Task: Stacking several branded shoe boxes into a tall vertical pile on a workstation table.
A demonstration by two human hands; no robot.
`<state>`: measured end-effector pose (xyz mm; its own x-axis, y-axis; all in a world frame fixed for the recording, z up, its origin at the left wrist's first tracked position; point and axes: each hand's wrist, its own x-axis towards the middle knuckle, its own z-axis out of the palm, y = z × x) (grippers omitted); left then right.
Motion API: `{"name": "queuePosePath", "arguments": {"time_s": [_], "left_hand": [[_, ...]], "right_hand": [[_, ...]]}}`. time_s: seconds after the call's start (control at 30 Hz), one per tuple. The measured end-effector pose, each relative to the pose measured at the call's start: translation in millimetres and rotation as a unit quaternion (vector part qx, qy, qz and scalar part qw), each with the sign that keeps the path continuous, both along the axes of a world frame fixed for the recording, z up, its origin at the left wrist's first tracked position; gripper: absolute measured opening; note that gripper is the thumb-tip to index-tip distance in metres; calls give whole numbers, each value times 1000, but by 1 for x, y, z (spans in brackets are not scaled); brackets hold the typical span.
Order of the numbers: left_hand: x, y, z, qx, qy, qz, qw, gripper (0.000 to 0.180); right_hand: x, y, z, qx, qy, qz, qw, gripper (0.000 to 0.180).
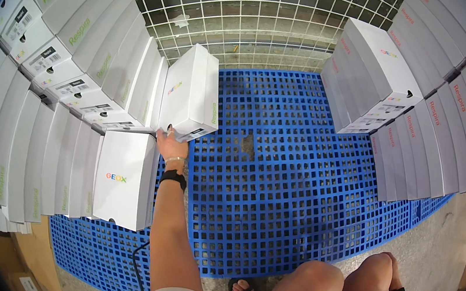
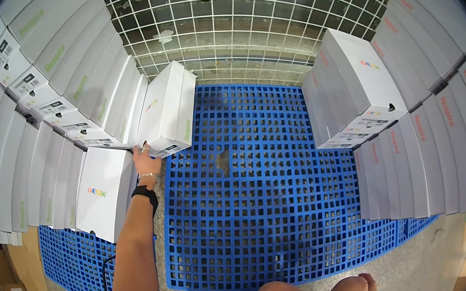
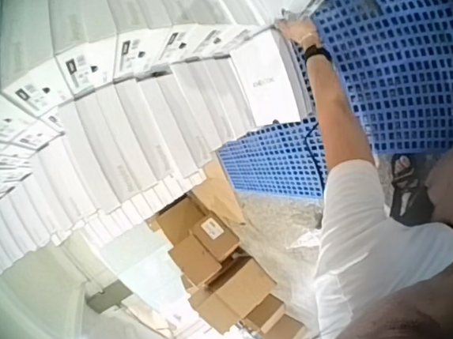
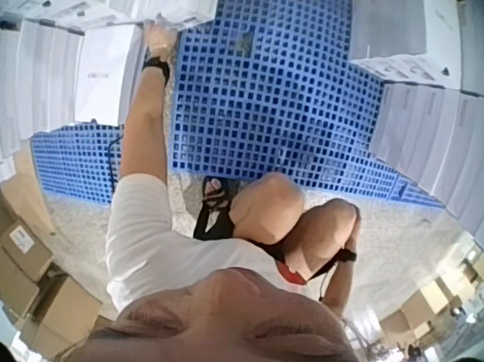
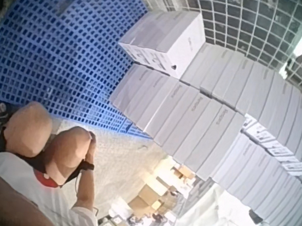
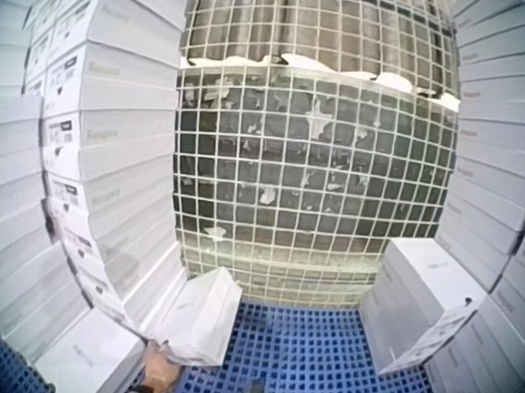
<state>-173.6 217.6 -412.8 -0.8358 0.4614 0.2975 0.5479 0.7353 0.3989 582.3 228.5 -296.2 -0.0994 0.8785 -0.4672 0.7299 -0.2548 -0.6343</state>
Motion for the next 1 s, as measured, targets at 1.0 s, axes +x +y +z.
{"name": "queuePosePath", "arguments": {"time_s": [1.0], "left_hand": [[255,52,289,-70,-321,-393,859,37]], "right_hand": [[73,-25,21,-110,-27,7,994,37]]}}
